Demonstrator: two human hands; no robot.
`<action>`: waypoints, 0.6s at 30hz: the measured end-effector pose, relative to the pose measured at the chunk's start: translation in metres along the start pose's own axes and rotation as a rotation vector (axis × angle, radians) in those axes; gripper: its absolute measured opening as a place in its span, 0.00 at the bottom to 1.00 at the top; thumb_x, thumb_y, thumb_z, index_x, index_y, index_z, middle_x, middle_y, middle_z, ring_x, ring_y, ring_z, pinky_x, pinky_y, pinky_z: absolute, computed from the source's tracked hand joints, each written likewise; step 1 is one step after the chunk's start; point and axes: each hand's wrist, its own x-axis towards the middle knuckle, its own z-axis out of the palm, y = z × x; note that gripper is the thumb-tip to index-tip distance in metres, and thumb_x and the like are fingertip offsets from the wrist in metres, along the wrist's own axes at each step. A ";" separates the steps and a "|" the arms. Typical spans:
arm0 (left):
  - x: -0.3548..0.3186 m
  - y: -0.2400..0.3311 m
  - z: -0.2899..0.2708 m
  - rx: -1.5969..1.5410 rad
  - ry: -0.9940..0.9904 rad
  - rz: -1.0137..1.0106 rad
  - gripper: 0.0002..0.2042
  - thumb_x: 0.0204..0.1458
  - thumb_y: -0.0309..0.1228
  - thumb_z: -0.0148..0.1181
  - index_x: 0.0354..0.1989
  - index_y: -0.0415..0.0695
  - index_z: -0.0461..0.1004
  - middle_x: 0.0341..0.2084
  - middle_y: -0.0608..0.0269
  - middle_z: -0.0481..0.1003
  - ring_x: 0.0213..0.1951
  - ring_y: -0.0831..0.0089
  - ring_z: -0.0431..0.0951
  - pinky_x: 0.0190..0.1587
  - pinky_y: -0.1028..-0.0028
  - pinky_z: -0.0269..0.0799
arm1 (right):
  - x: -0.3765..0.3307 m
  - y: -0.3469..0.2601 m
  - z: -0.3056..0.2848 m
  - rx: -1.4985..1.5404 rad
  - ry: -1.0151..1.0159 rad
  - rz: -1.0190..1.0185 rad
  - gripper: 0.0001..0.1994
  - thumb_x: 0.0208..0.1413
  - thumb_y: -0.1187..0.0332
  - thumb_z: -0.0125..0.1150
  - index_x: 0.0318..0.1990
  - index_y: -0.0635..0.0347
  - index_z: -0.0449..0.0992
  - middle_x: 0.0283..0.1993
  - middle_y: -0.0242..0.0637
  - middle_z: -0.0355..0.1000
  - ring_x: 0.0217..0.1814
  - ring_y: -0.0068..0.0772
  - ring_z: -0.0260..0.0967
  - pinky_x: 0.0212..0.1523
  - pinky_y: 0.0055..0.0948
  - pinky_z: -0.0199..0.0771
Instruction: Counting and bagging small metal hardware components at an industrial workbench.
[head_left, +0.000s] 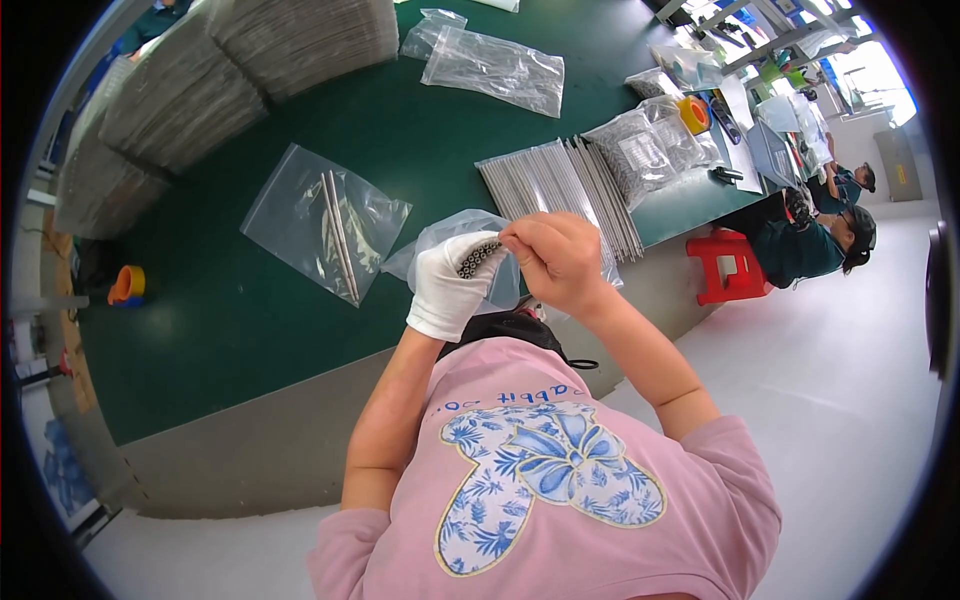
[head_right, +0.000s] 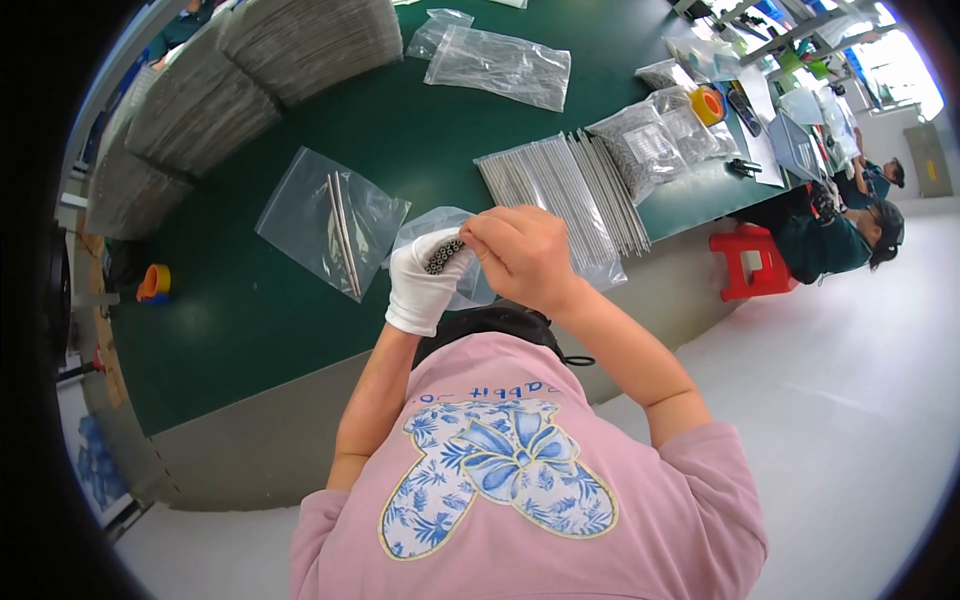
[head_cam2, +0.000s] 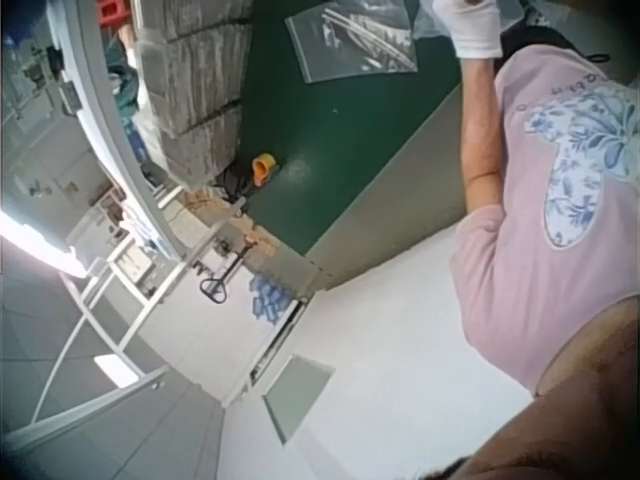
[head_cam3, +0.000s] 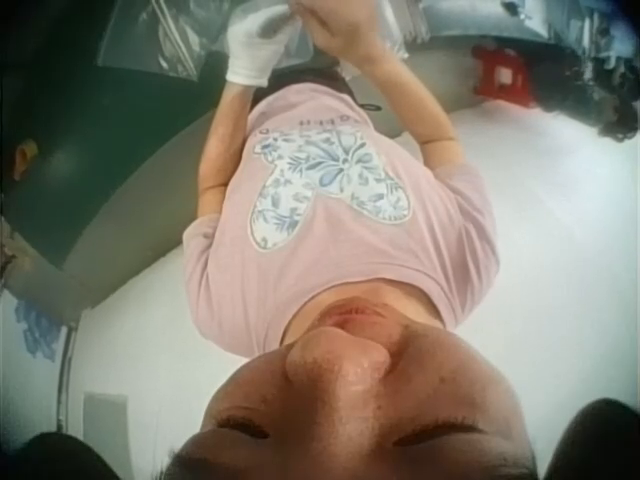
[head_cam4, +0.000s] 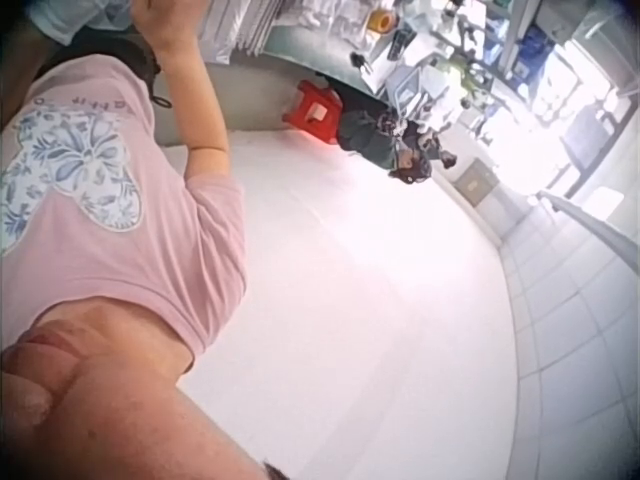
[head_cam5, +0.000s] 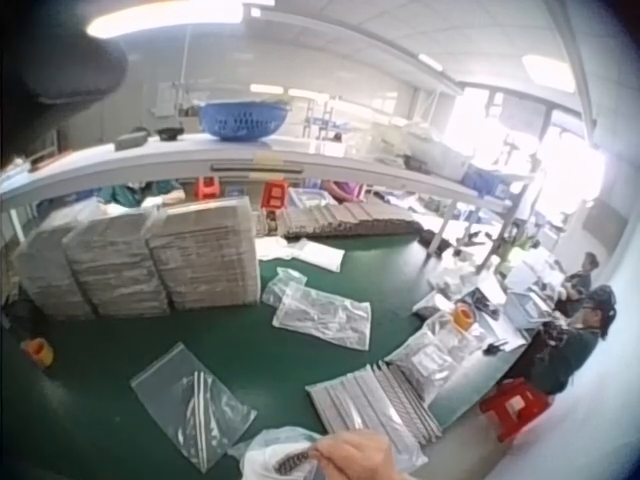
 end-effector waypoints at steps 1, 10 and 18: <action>0.000 0.000 0.000 -0.005 -0.002 0.005 0.09 0.40 0.22 0.62 0.33 0.41 0.76 0.27 0.58 0.76 0.28 0.70 0.77 0.32 0.76 0.71 | 0.001 0.000 -0.002 -0.009 -0.018 -0.003 0.03 0.41 0.75 0.60 0.24 0.59 0.72 0.21 0.34 0.70 0.18 0.35 0.66 0.19 0.28 0.64; 0.002 -0.001 0.001 -0.009 -0.021 0.010 0.09 0.41 0.22 0.62 0.33 0.40 0.75 0.27 0.58 0.76 0.28 0.70 0.76 0.32 0.76 0.71 | 0.007 -0.003 -0.002 0.040 -0.026 0.028 0.03 0.40 0.75 0.60 0.24 0.59 0.72 0.21 0.34 0.70 0.18 0.35 0.66 0.19 0.28 0.64; 0.005 -0.001 -0.002 0.000 -0.022 0.002 0.10 0.41 0.21 0.62 0.34 0.41 0.75 0.28 0.58 0.76 0.29 0.70 0.77 0.33 0.76 0.71 | 0.006 0.002 0.002 0.070 -0.017 0.079 0.03 0.40 0.76 0.60 0.24 0.59 0.72 0.21 0.34 0.70 0.18 0.35 0.66 0.18 0.27 0.63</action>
